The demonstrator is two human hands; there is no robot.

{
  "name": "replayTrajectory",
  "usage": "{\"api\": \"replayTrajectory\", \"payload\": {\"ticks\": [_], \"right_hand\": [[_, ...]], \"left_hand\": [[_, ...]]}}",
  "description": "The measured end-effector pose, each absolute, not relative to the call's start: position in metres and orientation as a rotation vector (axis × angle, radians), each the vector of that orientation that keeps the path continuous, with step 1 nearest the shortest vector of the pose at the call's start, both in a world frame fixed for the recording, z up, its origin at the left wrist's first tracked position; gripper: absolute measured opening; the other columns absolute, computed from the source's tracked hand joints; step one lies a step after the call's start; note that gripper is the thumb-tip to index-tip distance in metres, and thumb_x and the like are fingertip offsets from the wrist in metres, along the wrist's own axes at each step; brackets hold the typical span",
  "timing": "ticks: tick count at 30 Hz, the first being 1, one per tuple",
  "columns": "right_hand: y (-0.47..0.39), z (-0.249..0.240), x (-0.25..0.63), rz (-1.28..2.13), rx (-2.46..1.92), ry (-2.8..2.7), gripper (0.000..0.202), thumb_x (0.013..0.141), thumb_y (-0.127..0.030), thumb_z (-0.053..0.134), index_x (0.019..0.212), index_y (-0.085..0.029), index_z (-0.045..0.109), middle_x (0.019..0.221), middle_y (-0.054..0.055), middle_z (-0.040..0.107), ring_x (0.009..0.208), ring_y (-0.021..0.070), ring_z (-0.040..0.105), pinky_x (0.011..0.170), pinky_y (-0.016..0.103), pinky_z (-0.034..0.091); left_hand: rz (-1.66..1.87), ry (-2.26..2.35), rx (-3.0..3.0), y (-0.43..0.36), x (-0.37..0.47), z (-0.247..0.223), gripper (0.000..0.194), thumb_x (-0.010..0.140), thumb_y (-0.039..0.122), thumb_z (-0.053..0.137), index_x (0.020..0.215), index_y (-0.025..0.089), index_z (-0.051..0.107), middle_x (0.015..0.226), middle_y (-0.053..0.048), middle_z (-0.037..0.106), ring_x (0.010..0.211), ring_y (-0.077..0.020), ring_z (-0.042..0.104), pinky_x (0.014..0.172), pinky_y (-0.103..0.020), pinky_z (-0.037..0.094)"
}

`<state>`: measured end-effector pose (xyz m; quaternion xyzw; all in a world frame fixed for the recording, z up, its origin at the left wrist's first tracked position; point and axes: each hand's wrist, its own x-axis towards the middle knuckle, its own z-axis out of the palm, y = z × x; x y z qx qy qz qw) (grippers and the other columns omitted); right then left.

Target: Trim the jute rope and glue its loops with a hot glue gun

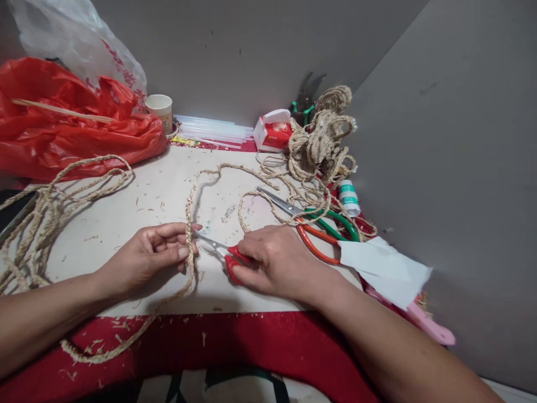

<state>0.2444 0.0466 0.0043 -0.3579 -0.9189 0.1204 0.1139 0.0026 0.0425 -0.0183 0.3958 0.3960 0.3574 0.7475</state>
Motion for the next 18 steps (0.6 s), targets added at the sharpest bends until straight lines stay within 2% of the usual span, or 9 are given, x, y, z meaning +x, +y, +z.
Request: {"api": "replayTrajectory", "payload": {"ticks": [6,14,18], "right_hand": [[0.0403,0.0135,0.2433,0.707,-1.103,-2.814,0.028,0.081,-0.026,0.059,0.059,-0.019,0.043,0.057,-0.004,0.048,0.053,0.0088,0.040,0.056,0.025,0.025],[0.0422,0.0085,0.2444,0.686,-1.054,-2.817,0.031,0.085,-0.026,0.054,0.059,-0.018,0.040,0.057,-0.003,0.045,0.054,0.0092,0.036,0.056,0.026,0.024],[0.0431,0.0099,0.2443,0.656,-1.074,-2.808,0.030,0.082,-0.024,0.056,0.058,-0.019,0.039,0.056,-0.003,0.044,0.054,0.0095,0.036,0.056,0.026,0.023]], "left_hand": [[0.851,0.925,0.913,0.0414,0.0018,-0.0136,0.042,0.075,0.020,0.073,0.116,0.013,0.066,0.079,-0.001,0.061,0.062,-0.0070,0.052,0.060,-0.021,0.045],[0.867,0.902,0.823,0.0423,0.0031,-0.0136,0.038,0.072,0.021,0.077,0.109,0.014,0.069,0.083,-0.003,0.065,0.065,-0.0072,0.055,0.062,-0.020,0.047],[0.871,0.912,0.811,0.0441,0.0029,-0.0147,0.035,0.071,0.021,0.078,0.104,0.014,0.070,0.074,0.000,0.062,0.059,-0.0065,0.055,0.059,-0.020,0.046]]}}
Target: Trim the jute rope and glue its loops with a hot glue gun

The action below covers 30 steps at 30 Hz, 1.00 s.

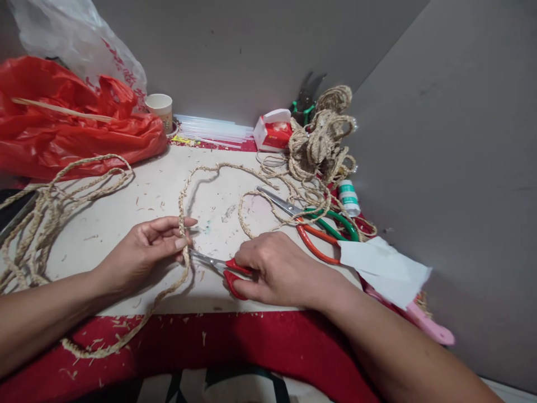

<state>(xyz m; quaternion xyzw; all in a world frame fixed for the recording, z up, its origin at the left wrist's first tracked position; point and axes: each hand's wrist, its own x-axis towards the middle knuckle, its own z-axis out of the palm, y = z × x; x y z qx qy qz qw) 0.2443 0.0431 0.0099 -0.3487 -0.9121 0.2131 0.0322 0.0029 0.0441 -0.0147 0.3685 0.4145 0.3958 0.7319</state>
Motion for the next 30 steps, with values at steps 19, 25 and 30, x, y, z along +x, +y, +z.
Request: {"api": "replayTrajectory", "payload": {"ticks": [19,25,30], "right_hand": [[0.0440,0.0014,0.2418,0.583,-0.887,-2.830,0.031,0.085,-0.029,0.055,0.059,-0.019,0.042,0.057,-0.001,0.048,0.055,0.0109,0.040,0.058,0.027,0.025],[0.0449,0.0000,0.2430,0.422,-0.750,-2.828,0.034,0.092,-0.028,0.050,0.060,-0.019,0.047,0.056,-0.001,0.050,0.053,0.0112,0.042,0.057,0.028,0.026],[0.0447,0.0024,0.2430,0.389,-0.738,-2.739,0.030,0.087,-0.024,0.052,0.058,-0.020,0.043,0.054,-0.002,0.048,0.051,0.0110,0.041,0.056,0.027,0.027]], "left_hand": [[0.884,0.885,0.846,0.0444,0.0014,-0.0194,0.028,0.076,0.016,0.073,0.104,0.012,0.068,0.070,0.003,0.060,0.054,-0.0046,0.057,0.057,-0.016,0.046],[0.877,0.874,0.828,0.0468,0.0004,-0.0197,0.027,0.076,0.016,0.073,0.102,0.012,0.067,0.070,0.001,0.061,0.055,-0.0049,0.057,0.056,-0.015,0.046],[0.892,0.853,0.771,0.0494,-0.0003,-0.0197,0.015,0.079,0.016,0.070,0.092,0.012,0.065,0.069,0.000,0.062,0.055,-0.0060,0.057,0.055,-0.015,0.047]]}}
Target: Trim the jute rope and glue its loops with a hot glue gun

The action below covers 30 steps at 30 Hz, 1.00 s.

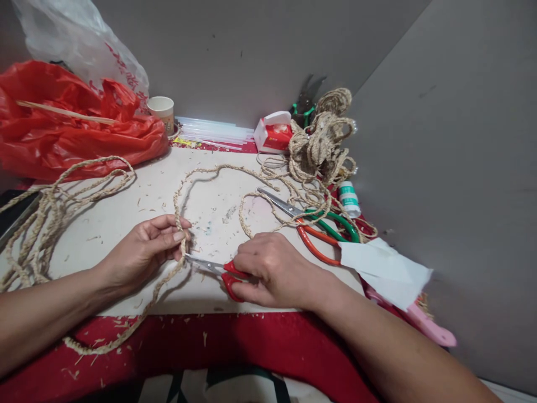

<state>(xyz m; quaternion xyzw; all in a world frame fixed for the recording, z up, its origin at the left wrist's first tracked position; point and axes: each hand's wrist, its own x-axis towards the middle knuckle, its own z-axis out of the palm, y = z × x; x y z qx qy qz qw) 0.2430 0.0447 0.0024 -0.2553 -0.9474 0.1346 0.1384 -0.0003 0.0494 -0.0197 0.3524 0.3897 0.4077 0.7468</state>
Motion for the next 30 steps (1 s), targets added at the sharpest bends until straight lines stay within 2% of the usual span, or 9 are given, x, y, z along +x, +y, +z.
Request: {"api": "replayTrajectory", "payload": {"ticks": [5,11,16,23,26,30], "right_hand": [[0.044,0.002,0.241,0.408,-0.783,-2.732,0.025,0.086,-0.029,0.055,0.063,-0.019,0.049,0.057,-0.001,0.051,0.054,0.0118,0.043,0.056,0.027,0.026],[0.042,-0.002,0.240,0.263,-0.822,-2.763,0.024,0.085,-0.036,0.056,0.068,-0.018,0.054,0.062,0.001,0.054,0.058,0.0139,0.045,0.058,0.028,0.027],[0.040,-0.005,0.238,0.203,-0.811,-2.768,0.025,0.085,-0.037,0.055,0.067,-0.018,0.055,0.063,0.002,0.056,0.058,0.0143,0.046,0.059,0.028,0.028],[0.041,-0.010,0.236,0.159,-0.728,-2.771,0.034,0.095,-0.030,0.045,0.064,-0.018,0.054,0.058,0.000,0.053,0.053,0.0127,0.044,0.057,0.029,0.029],[0.043,-0.010,0.237,0.145,-0.729,-2.743,0.034,0.095,-0.029,0.046,0.063,-0.019,0.052,0.056,0.000,0.052,0.052,0.0127,0.043,0.056,0.029,0.029],[0.043,-0.009,0.237,0.229,-0.788,-2.720,0.031,0.091,-0.031,0.050,0.063,-0.019,0.051,0.056,0.000,0.051,0.053,0.0125,0.043,0.056,0.028,0.028]], "left_hand": [[0.827,0.825,0.662,0.051,-0.001,-0.018,0.007,0.083,0.014,0.063,0.090,0.013,0.059,0.077,-0.004,0.067,0.051,-0.0063,0.057,0.048,-0.015,0.047],[0.771,0.779,0.576,0.048,-0.002,-0.019,0.008,0.086,0.008,0.056,0.091,0.013,0.059,0.076,-0.005,0.065,0.058,-0.0084,0.060,0.055,-0.017,0.051],[0.769,0.754,0.555,0.047,-0.002,-0.022,0.009,0.086,0.009,0.056,0.093,0.013,0.060,0.076,-0.005,0.064,0.061,-0.0078,0.060,0.059,-0.017,0.051],[0.746,0.747,0.529,0.047,0.000,-0.018,0.010,0.087,0.012,0.058,0.096,0.013,0.061,0.074,-0.002,0.060,0.058,-0.0060,0.057,0.055,-0.014,0.049],[0.730,0.763,0.550,0.047,0.001,-0.016,0.014,0.084,0.013,0.064,0.097,0.014,0.062,0.071,-0.001,0.060,0.055,-0.0054,0.055,0.053,-0.014,0.047],[0.758,0.777,0.553,0.046,0.000,-0.016,0.015,0.082,0.011,0.064,0.096,0.013,0.062,0.071,-0.002,0.060,0.058,-0.0067,0.057,0.058,-0.016,0.050]]}}
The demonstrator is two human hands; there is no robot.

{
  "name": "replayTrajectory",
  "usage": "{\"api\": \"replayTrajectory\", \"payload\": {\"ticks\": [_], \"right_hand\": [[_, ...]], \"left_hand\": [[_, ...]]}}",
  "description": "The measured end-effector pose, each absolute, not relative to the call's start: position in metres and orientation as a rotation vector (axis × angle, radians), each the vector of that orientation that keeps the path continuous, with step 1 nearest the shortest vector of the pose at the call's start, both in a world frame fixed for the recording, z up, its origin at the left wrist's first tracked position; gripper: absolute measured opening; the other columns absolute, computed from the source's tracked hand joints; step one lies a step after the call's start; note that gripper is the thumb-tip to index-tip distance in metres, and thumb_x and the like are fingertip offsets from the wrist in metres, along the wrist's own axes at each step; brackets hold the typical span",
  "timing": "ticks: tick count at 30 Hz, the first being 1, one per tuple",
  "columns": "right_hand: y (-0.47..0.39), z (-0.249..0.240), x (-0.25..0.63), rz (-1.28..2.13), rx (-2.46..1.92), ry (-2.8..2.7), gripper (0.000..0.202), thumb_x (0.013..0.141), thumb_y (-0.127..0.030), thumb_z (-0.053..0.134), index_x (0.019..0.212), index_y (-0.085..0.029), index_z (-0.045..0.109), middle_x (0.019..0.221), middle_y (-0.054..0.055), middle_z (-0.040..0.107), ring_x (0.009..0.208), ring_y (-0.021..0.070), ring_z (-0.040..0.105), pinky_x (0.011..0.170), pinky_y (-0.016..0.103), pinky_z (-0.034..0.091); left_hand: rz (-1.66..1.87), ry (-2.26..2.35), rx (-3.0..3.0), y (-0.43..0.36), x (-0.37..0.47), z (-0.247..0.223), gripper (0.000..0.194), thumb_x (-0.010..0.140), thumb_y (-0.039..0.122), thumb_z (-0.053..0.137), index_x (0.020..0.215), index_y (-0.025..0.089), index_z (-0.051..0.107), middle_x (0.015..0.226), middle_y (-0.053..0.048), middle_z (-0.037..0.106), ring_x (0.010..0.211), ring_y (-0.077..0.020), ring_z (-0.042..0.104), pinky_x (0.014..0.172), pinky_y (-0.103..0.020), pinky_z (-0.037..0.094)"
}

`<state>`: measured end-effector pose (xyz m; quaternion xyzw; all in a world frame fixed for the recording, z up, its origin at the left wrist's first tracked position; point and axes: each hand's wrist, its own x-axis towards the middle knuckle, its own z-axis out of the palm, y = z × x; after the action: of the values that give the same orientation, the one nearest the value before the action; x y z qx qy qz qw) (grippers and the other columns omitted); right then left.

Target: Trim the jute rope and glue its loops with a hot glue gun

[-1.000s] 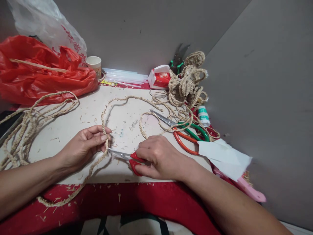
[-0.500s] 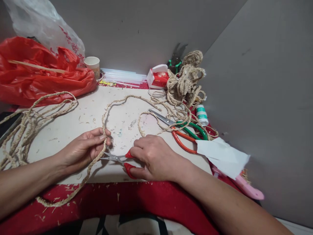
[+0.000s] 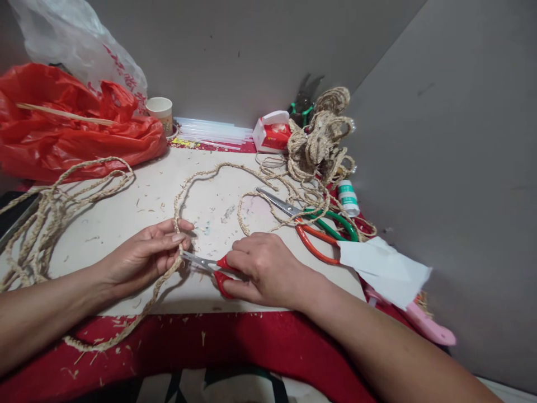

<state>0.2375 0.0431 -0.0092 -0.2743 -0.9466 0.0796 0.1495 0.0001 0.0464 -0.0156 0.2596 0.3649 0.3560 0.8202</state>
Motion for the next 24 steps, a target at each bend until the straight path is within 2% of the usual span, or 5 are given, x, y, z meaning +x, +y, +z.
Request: {"api": "replayTrajectory", "payload": {"ticks": [10,19,24], "right_hand": [[0.0434,-0.0079,0.2356,0.425,-0.929,-2.740,0.023,0.085,-0.034,0.057,0.069,-0.017,0.057,0.061,0.001,0.055,0.057,0.0123,0.046,0.059,0.026,0.029],[0.0404,-0.0099,0.2309,0.627,-0.890,-2.676,0.020,0.082,-0.027,0.060,0.067,-0.018,0.053,0.059,-0.002,0.051,0.057,0.0109,0.044,0.058,0.025,0.029],[0.0399,-0.0074,0.2316,0.769,-0.880,-2.653,0.025,0.085,-0.028,0.057,0.064,-0.019,0.047,0.059,-0.003,0.046,0.055,0.0099,0.039,0.057,0.024,0.029]], "left_hand": [[0.739,0.777,0.565,0.0465,0.0005,-0.0150,0.017,0.079,0.010,0.066,0.096,0.013,0.063,0.078,-0.003,0.061,0.065,-0.0084,0.059,0.065,-0.020,0.050],[0.704,0.718,0.546,0.0442,-0.0019,-0.0131,0.022,0.079,0.008,0.065,0.100,0.014,0.065,0.080,-0.001,0.059,0.067,-0.0097,0.061,0.071,-0.025,0.052],[0.704,0.690,0.528,0.0440,-0.0026,-0.0110,0.027,0.077,0.007,0.067,0.104,0.014,0.067,0.080,-0.001,0.061,0.068,-0.0100,0.063,0.072,-0.025,0.053]]}}
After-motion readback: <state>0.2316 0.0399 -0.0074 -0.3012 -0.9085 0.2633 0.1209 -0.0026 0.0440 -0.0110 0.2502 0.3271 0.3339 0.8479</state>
